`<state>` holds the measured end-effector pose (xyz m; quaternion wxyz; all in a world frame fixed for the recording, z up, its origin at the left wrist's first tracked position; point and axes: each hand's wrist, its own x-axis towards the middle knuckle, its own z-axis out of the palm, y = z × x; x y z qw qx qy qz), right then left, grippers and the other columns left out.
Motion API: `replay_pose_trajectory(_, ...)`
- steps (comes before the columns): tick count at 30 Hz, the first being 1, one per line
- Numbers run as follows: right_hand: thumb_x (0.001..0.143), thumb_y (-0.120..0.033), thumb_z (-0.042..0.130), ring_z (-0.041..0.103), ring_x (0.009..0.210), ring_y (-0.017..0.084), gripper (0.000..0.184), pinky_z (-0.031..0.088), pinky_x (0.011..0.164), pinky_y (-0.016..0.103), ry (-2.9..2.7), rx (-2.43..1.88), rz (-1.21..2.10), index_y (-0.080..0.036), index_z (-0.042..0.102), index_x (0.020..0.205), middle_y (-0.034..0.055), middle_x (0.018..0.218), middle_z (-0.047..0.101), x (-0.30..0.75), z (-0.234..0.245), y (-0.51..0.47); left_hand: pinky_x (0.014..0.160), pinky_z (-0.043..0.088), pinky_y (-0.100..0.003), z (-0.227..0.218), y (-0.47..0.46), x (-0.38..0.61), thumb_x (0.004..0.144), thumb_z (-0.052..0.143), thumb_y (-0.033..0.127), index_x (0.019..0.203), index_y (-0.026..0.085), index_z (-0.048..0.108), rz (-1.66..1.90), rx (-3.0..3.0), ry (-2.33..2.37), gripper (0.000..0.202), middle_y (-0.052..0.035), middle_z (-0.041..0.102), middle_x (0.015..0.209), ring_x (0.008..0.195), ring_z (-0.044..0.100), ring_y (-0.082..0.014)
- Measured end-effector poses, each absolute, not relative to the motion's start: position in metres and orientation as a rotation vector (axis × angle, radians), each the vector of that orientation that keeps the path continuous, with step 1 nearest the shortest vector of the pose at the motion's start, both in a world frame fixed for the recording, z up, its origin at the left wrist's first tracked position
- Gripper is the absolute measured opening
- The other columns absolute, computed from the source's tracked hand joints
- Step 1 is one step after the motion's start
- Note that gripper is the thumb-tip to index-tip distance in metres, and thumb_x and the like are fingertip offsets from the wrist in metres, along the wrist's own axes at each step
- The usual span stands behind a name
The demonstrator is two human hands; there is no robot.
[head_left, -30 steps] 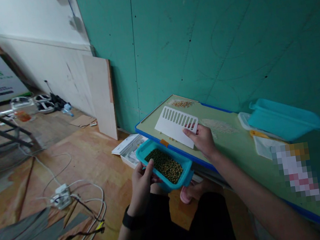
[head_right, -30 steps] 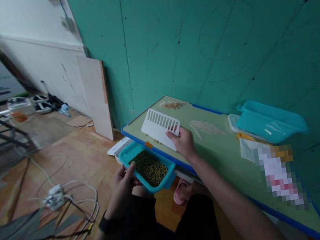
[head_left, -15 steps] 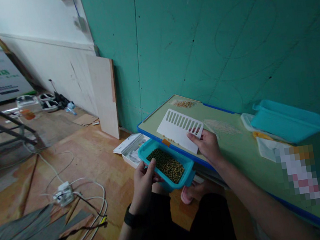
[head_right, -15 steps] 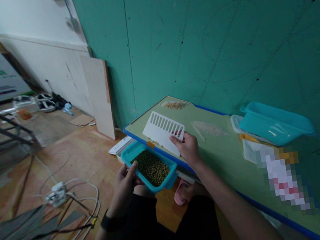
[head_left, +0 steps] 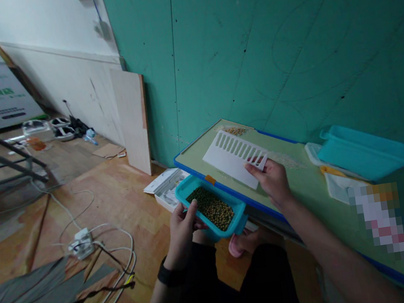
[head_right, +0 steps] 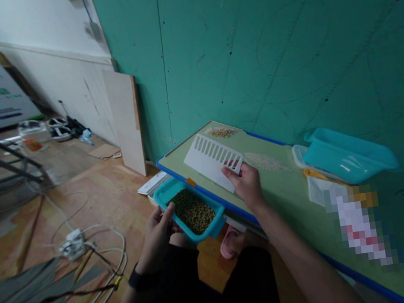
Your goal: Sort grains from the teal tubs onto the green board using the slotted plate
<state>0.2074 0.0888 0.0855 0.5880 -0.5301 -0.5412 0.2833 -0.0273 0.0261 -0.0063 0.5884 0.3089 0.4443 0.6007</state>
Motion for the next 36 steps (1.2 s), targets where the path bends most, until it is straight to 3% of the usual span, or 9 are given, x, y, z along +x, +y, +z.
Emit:
replay_pose_trajectory(5,0.046,-0.051,0.091,0.068,0.070,0.022,0.055,0.053,0.068,0.033,-1.093,-1.271,0.760,-0.016,0.072,0.084,0.0043,0.075,0.074,0.235,0.091,0.121,0.039,0.050,-0.022,-0.007,0.025,-0.029,0.071,0.078,0.059,0.079,0.021,0.051,1.396,0.732,1.041,0.047,0.0046,0.061,0.046,0.037,0.061,-0.0149)
replay_pose_trajectory(9,0.041,-0.051,0.091,0.066,0.065,0.021,0.057,0.051,0.062,0.032,-1.039,-1.304,0.857,-0.016,0.071,0.081,0.0036,0.072,0.073,0.236,0.084,0.130,0.041,0.053,-0.023,-0.004,0.024,-0.030,0.070,0.079,0.059,0.078,0.021,0.052,1.412,0.734,1.036,0.047,0.0055,0.059,0.045,0.037,0.059,-0.0135)
replay_pose_trajectory(21,0.042,-0.048,0.092,0.065,0.066,0.020,0.053,0.050,0.063,0.032,-1.070,-1.279,0.967,-0.016,0.071,0.079,0.0034,0.073,0.073,0.218,0.081,0.128,0.040,0.050,-0.021,-0.005,0.024,-0.027,0.070,0.079,0.059,0.078,0.021,0.052,1.400,0.729,1.030,0.047,0.0051,0.060,0.044,0.036,0.059,-0.0133)
replay_pose_trajectory(36,0.046,-0.053,0.089,0.067,0.068,0.021,0.056,0.052,0.063,0.033,-1.052,-1.285,0.857,-0.017,0.070,0.084,0.0033,0.077,0.073,0.223,0.075,0.137,0.039,0.050,-0.022,-0.002,0.023,-0.027,0.070,0.079,0.059,0.079,0.020,0.054,1.402,0.721,1.038,0.047,0.0047,0.060,0.045,0.037,0.060,-0.0148)
